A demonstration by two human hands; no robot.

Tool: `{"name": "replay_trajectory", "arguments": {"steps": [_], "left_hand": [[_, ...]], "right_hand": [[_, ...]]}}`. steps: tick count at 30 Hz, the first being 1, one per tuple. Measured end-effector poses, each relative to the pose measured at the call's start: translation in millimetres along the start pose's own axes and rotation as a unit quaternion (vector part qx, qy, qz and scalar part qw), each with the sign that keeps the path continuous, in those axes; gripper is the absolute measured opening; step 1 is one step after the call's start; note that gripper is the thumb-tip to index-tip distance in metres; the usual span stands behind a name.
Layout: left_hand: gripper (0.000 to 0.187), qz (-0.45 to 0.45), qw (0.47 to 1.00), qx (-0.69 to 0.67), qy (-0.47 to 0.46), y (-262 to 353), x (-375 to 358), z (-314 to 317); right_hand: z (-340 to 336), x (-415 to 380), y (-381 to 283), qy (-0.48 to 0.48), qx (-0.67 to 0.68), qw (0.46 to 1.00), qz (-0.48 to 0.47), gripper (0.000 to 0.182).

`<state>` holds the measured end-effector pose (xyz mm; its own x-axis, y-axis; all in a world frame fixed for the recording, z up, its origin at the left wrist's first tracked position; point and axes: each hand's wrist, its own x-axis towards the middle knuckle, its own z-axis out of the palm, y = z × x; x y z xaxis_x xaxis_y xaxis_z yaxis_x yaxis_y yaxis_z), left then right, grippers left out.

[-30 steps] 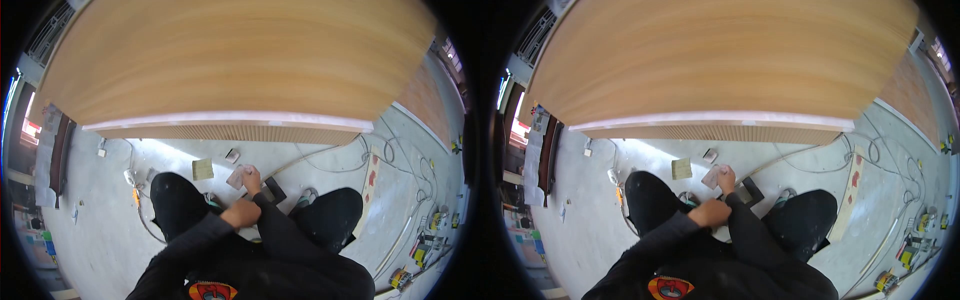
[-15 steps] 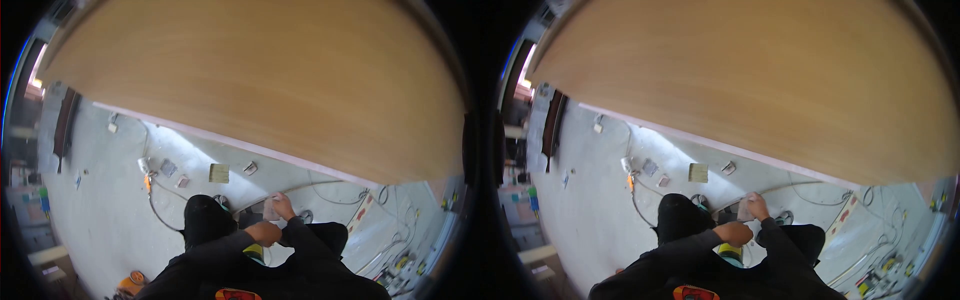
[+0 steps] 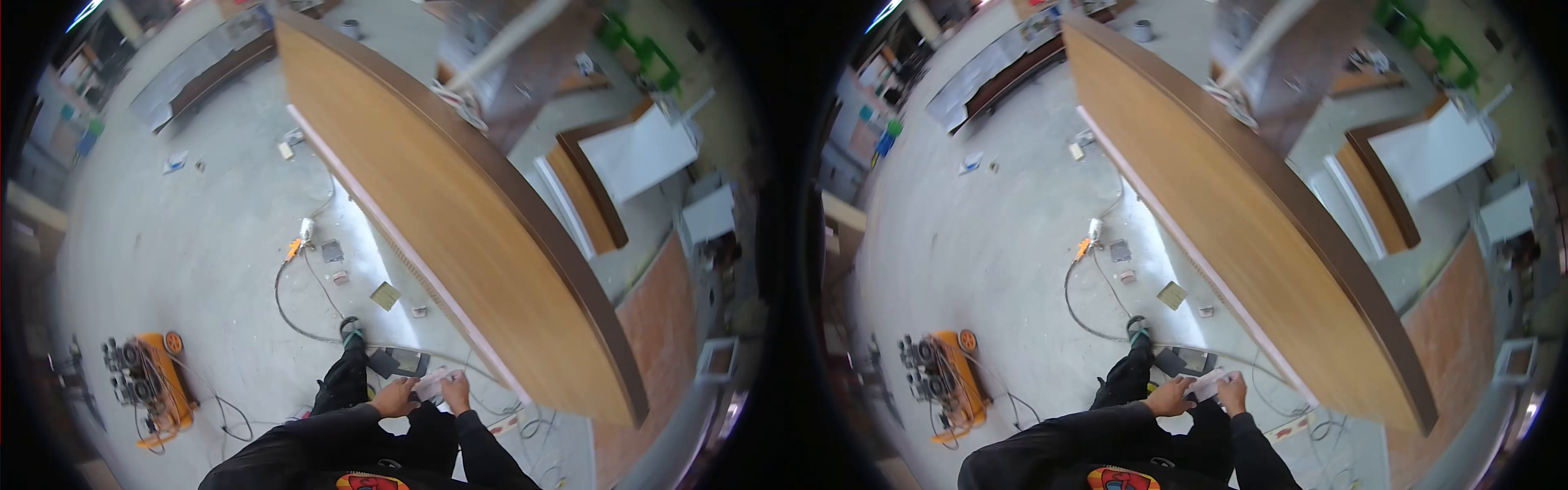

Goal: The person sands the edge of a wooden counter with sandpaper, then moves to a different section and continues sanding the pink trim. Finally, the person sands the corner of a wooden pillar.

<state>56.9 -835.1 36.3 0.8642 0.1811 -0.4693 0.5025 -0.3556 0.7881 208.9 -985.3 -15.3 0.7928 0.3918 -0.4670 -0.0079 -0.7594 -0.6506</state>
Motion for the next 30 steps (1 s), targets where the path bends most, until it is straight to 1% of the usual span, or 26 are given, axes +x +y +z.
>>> {"name": "replay_trajectory", "arguments": {"steps": [1, 3, 4, 5, 7, 8, 9, 11, 12, 14, 15, 17, 18, 19, 20, 21, 22, 23, 25, 26, 27, 29, 30], "left_hand": [[0.073, -0.002, 1.000, -0.010, 0.018, 8.0, -14.5, -14.6], [0.085, 0.061, 0.991, 0.066, 0.102, 21.0, -42.5, -46.9], [0.097, 0.073, 0.983, 0.103, 0.136, 14.1, -51.6, -52.8], [0.097, 0.070, 0.980, 0.099, 0.160, 9.2, -58.3, -58.9], [0.098, 0.056, 0.980, 0.086, 0.171, 0.3, -74.7, -88.8], [0.095, 0.072, 0.974, 0.082, 0.196, -8.0, -81.8, -103.2], [0.089, 0.075, 0.972, 0.058, 0.213, -12.5, -90.7, -121.5], [0.073, 0.056, 0.969, 0.004, 0.240, -31.9, -101.7, -145.1], [0.073, 0.054, 0.965, 0.005, 0.255, -39.9, -108.1, -162.6], [0.056, 0.049, 0.958, -0.004, 0.283, -55.2, -127.2, -201.4], [0.056, 0.045, 0.955, 0.000, 0.294, -60.4, -140.0, -221.7], [0.045, 0.027, 0.930, -0.087, 0.357, -67.5, -167.0, -258.7], [0.037, -0.031, 0.934, -0.116, 0.337, -71.7, -177.9, -281.4], [0.037, -0.029, 0.933, -0.111, 0.342, -82.3, -187.3, -297.3], [0.031, -0.044, 0.922, -0.168, 0.346, -93.7, -196.2, -309.5], [0.027, -0.059, 0.908, -0.225, 0.348, -102.4, -206.0, -320.3], [0.026, -0.036, 0.897, -0.252, 0.361, -93.1, -224.1, -340.1], [0.026, -0.036, 0.898, -0.248, 0.363, -97.7, -234.2, -349.9], [0.026, -0.046, 0.901, -0.261, 0.344, -98.5, -254.5, -372.4], [0.026, -0.092, 0.899, -0.282, 0.323, -92.8, -267.1, -386.6], [0.026, -0.094, 0.898, -0.281, 0.325, -100.9, -270.5, -390.9], [0.025, -0.074, 0.875, -0.275, 0.391, -122.9, -278.7, -400.2], [0.028, -0.065, 0.850, -0.358, 0.380, -127.2, -283.4, -413.4]], "right_hand": [[-5.9, -14.7, -43.2, -0.052, 0.006, 0.998, 0.023, 0.022], [10.6, -23.5, -72.5, -0.150, 0.069, 0.986, 0.021, 0.020], [9.6, -32.9, -115.7, -0.162, 0.029, 0.985, -0.052, 0.021], [35.2, -21.7, -99.5, -0.201, 0.074, 0.975, -0.054, 0.022], [42.2, -35.4, -175.6, -0.265, 0.134, 0.955, 0.009, 0.020], [44.4, -45.5, -216.5, -0.253, 0.063, 0.964, -0.052, 0.018], [58.8, -45.9, -232.0, -0.281, 0.107, 0.954, 0.009, 0.016], [87.6, -44.2, -262.4, -0.306, 0.112, 0.946, 0.009, 0.018], [101.2, -41.3, -281.2, -0.313, 0.105, 0.944, -0.003, 0.018], [133.2, -41.0, -322.4, -0.369, 0.118, 0.921, 0.028, 0.024], [146.8, -40.3, -346.2, -0.377, 0.116, 0.919, 0.019, 0.024], [168.7, -38.7, -387.5, -0.454, 0.098, 0.886, -0.009, 0.029], [183.5, -41.1, -402.3, -0.452, 0.070, 0.888, -0.054, 0.034], [196.9, -42.6, -418.7, -0.452, 0.071, 0.887, -0.061, 0.034], [208.5, -43.4, -431.2, -0.442, 0.048, 0.867, -0.225, 0.038], [218.8, -47.5, -443.4, -0.419, 0.024, 0.824, -0.381, 0.042], [224.0, -57.5, -462.2, -0.426, 0.056, 0.799, -0.421, 0.039], [226.7, -63.7, -480.4, -0.426, 0.059, 0.797, -0.424, 0.039], [233.0, -72.7, -511.9, -0.537, -0.023, 0.762, -0.361, 0.028], [239.8, -78.6, -523.7, -0.517, -0.034, 0.768, -0.377, 0.025], [248.4, -77.4, -533.9, -0.519, -0.033, 0.766, -0.377, 0.025], [268.6, -74.1, -555.5, -0.501, -0.073, 0.770, -0.389, 0.028], [278.0, -72.2, -566.7, -0.491, -0.094, 0.771, -0.394, 0.029]]}}
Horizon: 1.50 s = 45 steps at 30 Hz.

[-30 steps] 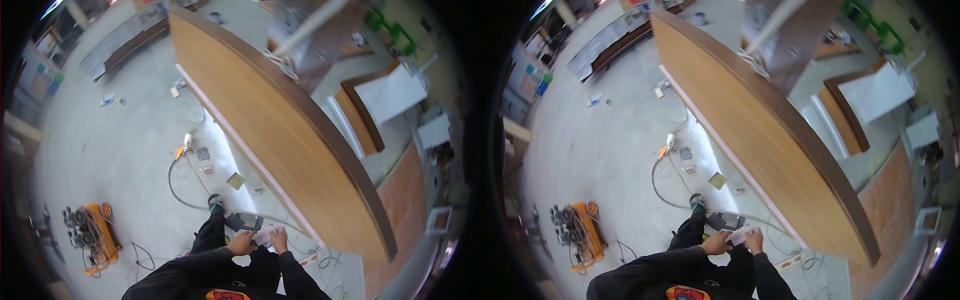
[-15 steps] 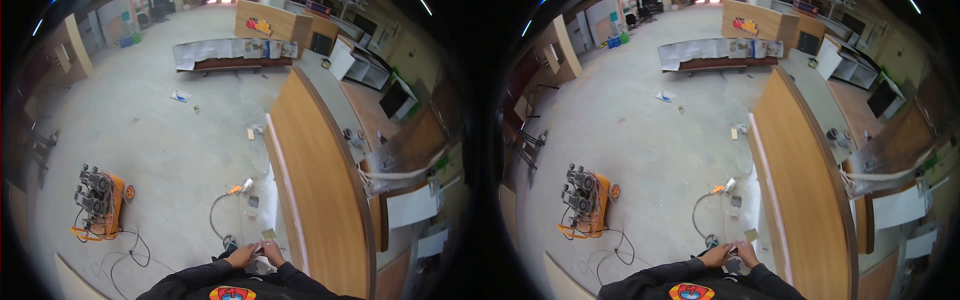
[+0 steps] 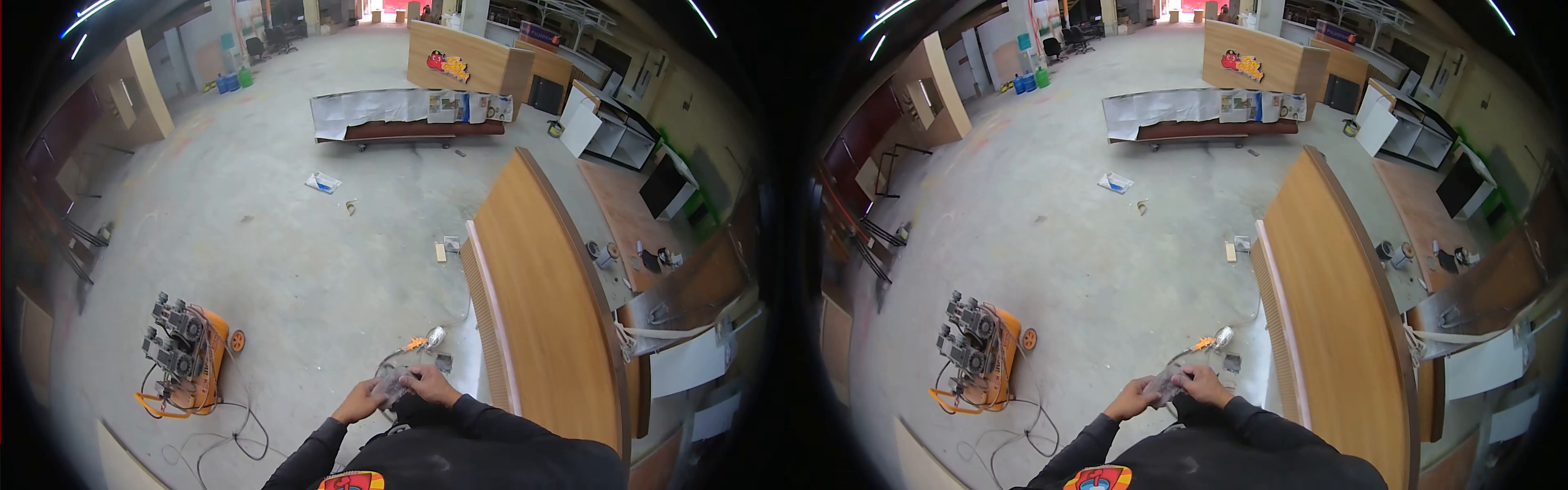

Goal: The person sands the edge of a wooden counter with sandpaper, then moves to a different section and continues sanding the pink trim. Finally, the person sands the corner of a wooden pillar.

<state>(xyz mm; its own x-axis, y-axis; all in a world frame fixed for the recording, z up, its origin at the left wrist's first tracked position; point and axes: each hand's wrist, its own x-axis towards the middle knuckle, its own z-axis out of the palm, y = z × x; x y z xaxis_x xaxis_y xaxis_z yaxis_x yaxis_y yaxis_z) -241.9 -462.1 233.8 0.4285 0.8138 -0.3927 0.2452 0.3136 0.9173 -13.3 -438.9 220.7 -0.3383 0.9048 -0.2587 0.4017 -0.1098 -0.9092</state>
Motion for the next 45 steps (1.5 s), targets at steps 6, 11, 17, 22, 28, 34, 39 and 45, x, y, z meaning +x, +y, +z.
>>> {"name": "replay_trajectory", "arguments": {"steps": [6, 11, 17, 22, 28, 34, 39, 45], "left_hand": [[0.034, -0.042, 0.978, -0.201, 0.045, 32.6, 73.7, -78.4], [0.039, -0.026, 0.948, -0.297, 0.111, 38.2, 173.6, -166.8], [0.034, 0.011, 0.953, -0.297, 0.056, 140.2, 250.5, -263.8], [0.045, 0.037, 0.943, -0.331, 0.007, 182.5, 302.7, -308.7], [0.042, 0.032, 0.903, -0.427, -0.036, 203.1, 402.6, -373.7], [0.041, -0.034, 0.907, -0.417, -0.041, 223.7, 502.9, -416.8], [0.059, 0.002, 0.959, -0.213, -0.189, 243.6, 568.8, -416.3], [0.079, -0.198, 0.821, -0.370, -0.388, 278.0, 671.5, -392.9]], "right_hand": [[-21.1, 121.6, -23.8, -0.053, 0.224, 0.971, 0.059, 0.028], [-50.7, 264.7, -36.7, -0.027, 0.189, 0.980, 0.057, 0.022], [-98.7, 377.7, -122.9, 0.014, 0.278, 0.960, 0.004, 0.018], [-126.4, 442.7, -146.5, 0.019, 0.371, 0.928, -0.003, 0.017], [-147.0, 524.8, -145.0, 0.092, 0.453, 0.887, 0.018, 0.017], [-164.8, 582.5, -140.5, 0.127, 0.541, 0.828, 0.069, 0.016], [-178.6, 598.7, -127.0, 0.210, 0.615, 0.758, 0.063, 0.013], [-245.7, 611.7, -79.6, 0.296, 0.426, 0.851, 0.082, 0.013]]}}
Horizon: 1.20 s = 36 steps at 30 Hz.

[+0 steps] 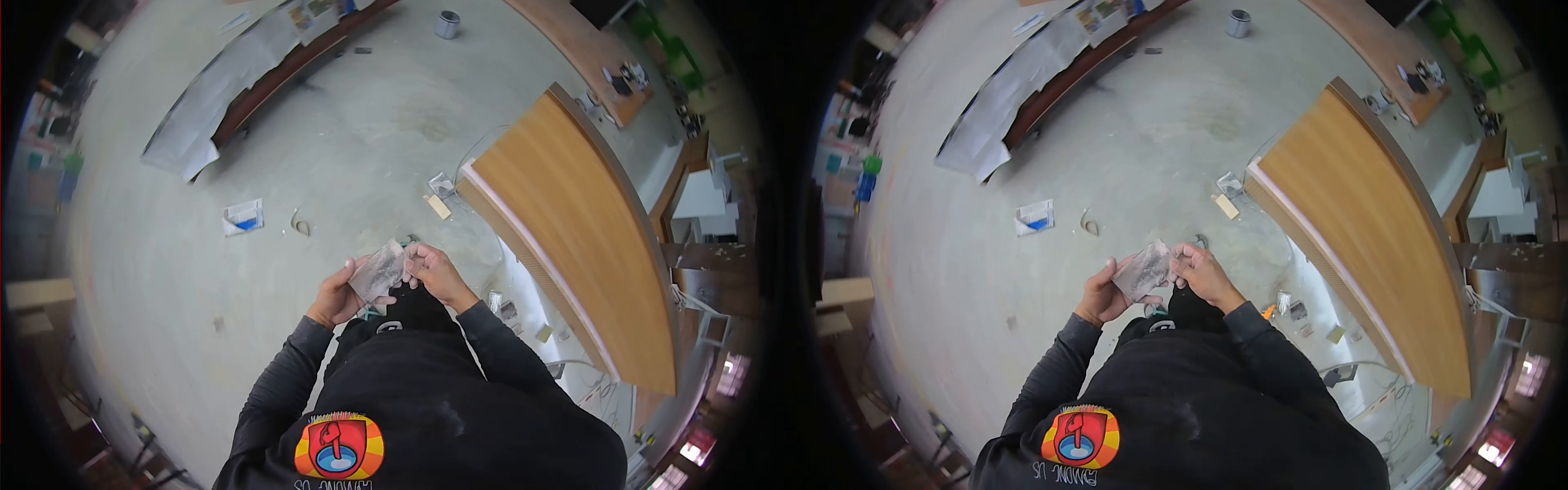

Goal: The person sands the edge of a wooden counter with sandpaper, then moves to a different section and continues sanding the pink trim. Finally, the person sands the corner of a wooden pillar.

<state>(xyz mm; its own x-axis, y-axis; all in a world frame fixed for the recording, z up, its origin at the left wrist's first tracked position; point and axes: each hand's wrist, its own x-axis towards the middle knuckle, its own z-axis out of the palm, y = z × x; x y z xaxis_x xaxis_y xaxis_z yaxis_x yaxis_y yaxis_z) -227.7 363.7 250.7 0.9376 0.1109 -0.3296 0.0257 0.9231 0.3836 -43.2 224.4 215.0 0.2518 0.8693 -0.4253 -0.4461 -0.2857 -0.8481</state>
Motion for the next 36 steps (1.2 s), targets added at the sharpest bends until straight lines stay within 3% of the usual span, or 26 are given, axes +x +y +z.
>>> {"name": "replay_trajectory", "arguments": {"steps": [2, 4, 5, 9, 11, 12, 15, 18, 22, 24, 27, 32, 33, 35, 36], "left_hand": [[0.071, -0.046, 0.998, 0.032, -0.024, 18.0, 38.1, -6.1], [0.060, -0.115, 0.991, 0.050, 0.049, 32.6, 71.2, 2.1], [0.052, -0.124, 0.991, 0.030, 0.051, 41.8, 86.7, 8.1], [0.051, -0.120, 0.989, 0.076, 0.040, 72.3, 149.5, 11.0], [0.051, -0.120, 0.983, 0.124, 0.067, 83.0, 180.7, 4.3], [0.050, -0.110, 0.974, 0.174, 0.094, 86.4, 192.0, 1.9], [0.048, -0.091, 0.969, 0.207, 0.096, 104.6, 234.8, -0.9], [0.048, -0.127, 0.961, 0.207, 0.136, 114.1, 279.0, -35.4], [0.048, -0.174, 0.967, 0.137, 0.128, 124.5, 329.7, -82.2], [0.047, -0.201, 0.964, 0.108, 0.137, 125.5, 353.1, -100.3], [0.047, -0.206, 0.964, 0.091, 0.142, 116.4, 383.8, -124.3], [0.049, -0.196, 0.958, 0.121, 0.173, 56.1, 443.4, -200.7], [0.049, -0.195, 0.956, 0.120, 0.181, 41.5, 456.2, -216.8], [0.052, -0.178, 0.958, 0.136, 0.180, 11.3, 483.8, -244.4], [0.052, -0.177, 0.957, 0.138, 0.182, -2.9, 499.7, -258.3]], "right_hand": [[-20.8, 19.3, -14.0, 0.015, -0.117, 0.993, -0.028, 0.013], [-34.8, 32.9, -36.4, 0.041, -0.129, 0.990, -0.026, 0.013], [-46.6, 43.8, -50.0, 0.047, -0.161, 0.985, -0.034, 0.012], [-87.9, 75.5, -72.1, 0.069, -0.151, 0.984, -0.065, 0.018], [-103.8, 85.1, -99.2, 0.134, -0.317, 0.930, -0.131, 0.028], [-114.1, 89.1, -105.2, 0.141, -0.314, 0.930, -0.127, 0.028], [-158.0, 104.3, -129.4, 0.280, -0.391, 0.870, -0.105, 0.033], [-192.3, 117.4, -144.0, 0.346, -0.449, 0.823, -0.047, 0.032], [-222.8, 135.5, -118.5, 0.378, -0.455, 0.806, -0.012, 0.031], [-242.4, 151.1, -83.1, 0.369, -0.365, 0.850, 0.089, 0.036], [-262.7, 171.2, -12.4, 0.371, -0.306, 0.862, 0.158, 0.036], [-306.6, 220.4, 122.2, 0.410, -0.246, 0.865, 0.150, 0.032], [-316.1, 232.0, 140.0, 0.467, -0.110, 0.858, 0.185, 0.041], [-333.9, 252.9, 174.3, 0.550, 0.166, 0.780, 0.247, 0.059], [-349.6, 260.7, 199.4, 0.548, 0.167, 0.782, 0.248, 0.059]]}}
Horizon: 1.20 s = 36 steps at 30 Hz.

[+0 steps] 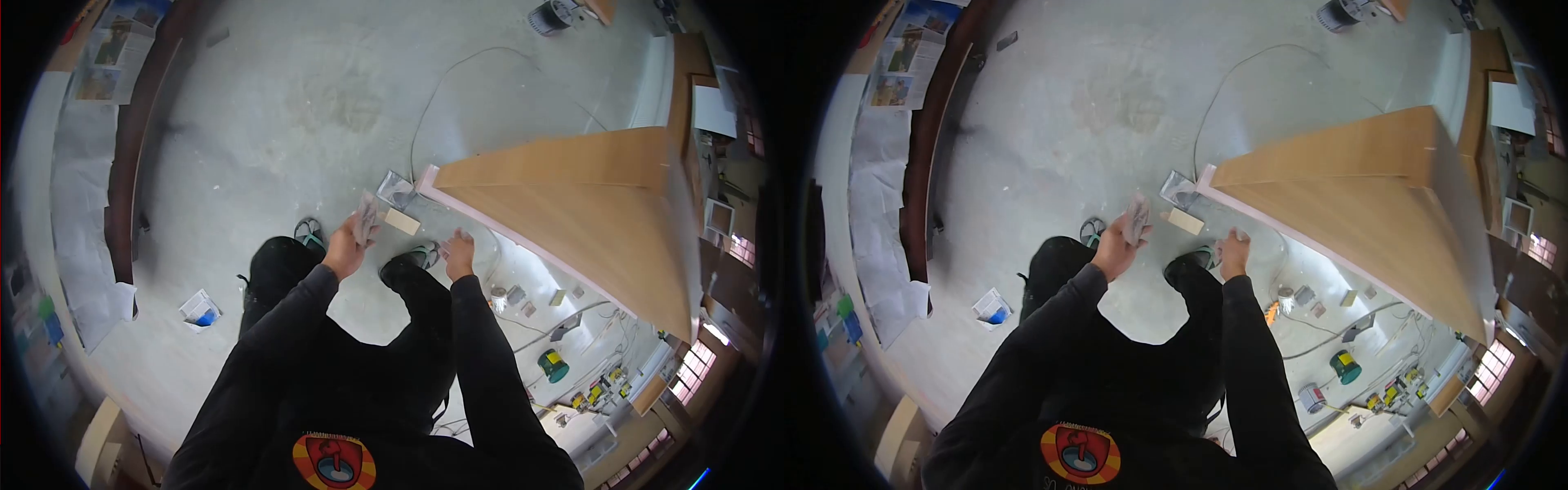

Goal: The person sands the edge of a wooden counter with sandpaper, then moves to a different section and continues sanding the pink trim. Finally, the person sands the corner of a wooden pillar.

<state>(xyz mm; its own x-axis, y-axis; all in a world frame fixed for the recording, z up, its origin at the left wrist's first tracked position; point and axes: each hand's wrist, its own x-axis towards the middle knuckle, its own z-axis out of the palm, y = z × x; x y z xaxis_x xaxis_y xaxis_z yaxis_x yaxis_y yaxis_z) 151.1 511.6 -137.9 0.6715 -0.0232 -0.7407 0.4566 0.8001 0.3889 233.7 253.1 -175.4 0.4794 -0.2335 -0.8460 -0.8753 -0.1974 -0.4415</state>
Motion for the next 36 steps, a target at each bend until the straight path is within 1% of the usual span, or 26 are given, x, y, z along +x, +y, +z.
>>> {"name": "replay_trajectory", "arguments": {"steps": [1, 2, 3, 5, 6, 7, 8, 9, 10, 11, 12, 13, 14, 16, 18, 21, 22, 24, 26, 28, 30, 31, 32, 33, 35, 36], "left_hand": [[0.053, -0.008, 1.000, -0.008, 0.000, -10.6, 21.1, -3.3], [0.054, -0.014, 1.000, -0.015, -0.002, -19.0, 43.4, -6.3], [0.054, -0.012, 1.000, -0.009, -0.019, -28.8, 66.7, -13.3], [0.052, -0.014, 0.999, -0.012, -0.032, -44.7, 103.6, -22.1], [0.051, -0.018, 0.999, -0.017, -0.045, -49.7, 122.0, -27.2], [0.051, -0.020, 0.998, -0.009, -0.052, -52.5, 137.7, -32.5], [0.048, -0.007, 0.996, 0.045, -0.071, -56.0, 152.9, -38.3], [0.046, 0.007, 0.991, 0.098, -0.093, -58.0, 167.9, -42.0], [0.046, 0.006, 0.989, 0.106, -0.102, -51.9, 174.8, -35.7], [0.047, 0.033, 0.973, 0.213, -0.085, -46.7, 179.5, -28.7], [0.050, 0.061, 0.944, 0.316, -0.068, -47.2, 190.0, -26.5], [0.050, 0.060, 0.942, 0.320, -0.079, -52.7, 206.1, -28.9], [0.051, 0.123, 0.926, 0.347, -0.086, -54.5, 220.4, -26.9], [0.054, 0.180, 0.906, 0.369, -0.098, -64.0, 239.6, -25.8], [0.058, 0.351, 0.804, 0.471, -0.092, -70.6, 248.4, -20.2], [0.059, 0.335, 0.799, 0.491, -0.098, -86.6, 243.2, -4.5], [0.059, 0.331, 0.802, 0.487, -0.104, -90.3, 237.6, 0.3], [0.056, 0.347, 0.814, 0.464, -0.052, -94.9, 228.4, 4.8], [0.058, 0.324, 0.804, 0.496, -0.058, -98.6, 226.1, 7.3], [0.060, 0.302, 0.792, 0.527, -0.065, -101.4, 230.0, 6.5], [0.060, 0.323, 0.798, 0.502, -0.082, -99.9, 230.2, 6.0], [0.060, 0.321, 0.798, 0.502, -0.087, -97.1, 227.6, 6.7], [0.060, 0.284, 0.809, 0.508, -0.083, -94.0, 225.5, 8.6], [0.060, 0.248, 0.818, 0.513, -0.079, -89.6, 222.9, 10.3], [0.060, 0.257, 0.819, 0.508, -0.072, -88.1, 223.0, 7.3], [0.061, 0.264, 0.820, 0.504, -0.062, -88.0, 222.5, 5.6]], "right_hand": [[-1.4, 29.7, 14.8, 0.029, 0.136, 0.989, 0.043, 0.066], [-0.6, 60.8, 27.5, 0.056, 0.270, 0.958, 0.083, 0.073], [4.8, 77.1, 26.1, 0.054, 0.273, 0.957, 0.081, 0.073], [13.5, 88.7, 14.8, 0.160, 0.439, 0.880, 0.085, 0.075], [19.1, 95.0, 11.2, 0.160, 0.447, 0.876, 0.084, 0.075], [23.7, 100.2, 9.2, 0.197, 0.456, 0.868, 0.025, 0.074], [28.1, 105.6, 8.2, 0.234, 0.462, 0.855, -0.032, 0.074], [29.8, 115.3, 9.0, 0.238, 0.471, 0.849, -0.035, 0.074], [29.6, 126.6, 11.1, 0.228, 0.479, 0.842, -0.100, 0.070], [29.9, 136.6, 12.6, 0.217, 0.483, 0.832, -0.166, 0.067], [31.5, 147.9, 13.4, 0.223, 0.490, 0.825, -0.171, 0.067], [32.3, 157.2, 14.7, 0.244, 0.490, 0.810, -0.210, 0.062], [33.0, 165.0, 15.5, 0.265, 0.487, 0.794, -0.249, 0.057], [37.3, 172.1, 14.1, 0.287, 0.493, 0.782, -0.253, 0.055], [39.2, 174.1, 10.4, 0.307, 0.498, 0.770, -0.256, 0.053], [38.0, 172.2, 0.5, 0.317, 0.499, 0.774, -0.227, 0.054], [40.8, 169.2, -5.1, 0.321, 0.516, 0.760, -0.230, 0.054], [47.2, 160.7, -15.0, 0.334, 0.530, 0.743, -0.236, 0.054], [52.3, 155.5, -22.2, 0.403, 0.485, 0.754, -0.185, 0.054], [52.1, 153.0, -22.5, 0.419, 0.452, 0.765, -0.184, 0.052], [55.6, 144.0, -23.2, 0.438, 0.419, 0.775, -0.181, 0.051], [59.5, 136.4, -27.9, 0.456, 0.356, 0.798, -0.170, 0.049], [61.8, 130.9, -32.3, 0.471, 0.292, 0.817, -0.160, 0.047], [59.9, 132.0, -31.3, 0.472, 0.292, 0.816, -0.161, 0.047], [49.1, 146.8, -21.1, 0.477, 0.241, 0.828, -0.173, 0.045], [31.6, 171.4, -4.2, 0.478, 0.241, 0.827, -0.174, 0.045]]}}
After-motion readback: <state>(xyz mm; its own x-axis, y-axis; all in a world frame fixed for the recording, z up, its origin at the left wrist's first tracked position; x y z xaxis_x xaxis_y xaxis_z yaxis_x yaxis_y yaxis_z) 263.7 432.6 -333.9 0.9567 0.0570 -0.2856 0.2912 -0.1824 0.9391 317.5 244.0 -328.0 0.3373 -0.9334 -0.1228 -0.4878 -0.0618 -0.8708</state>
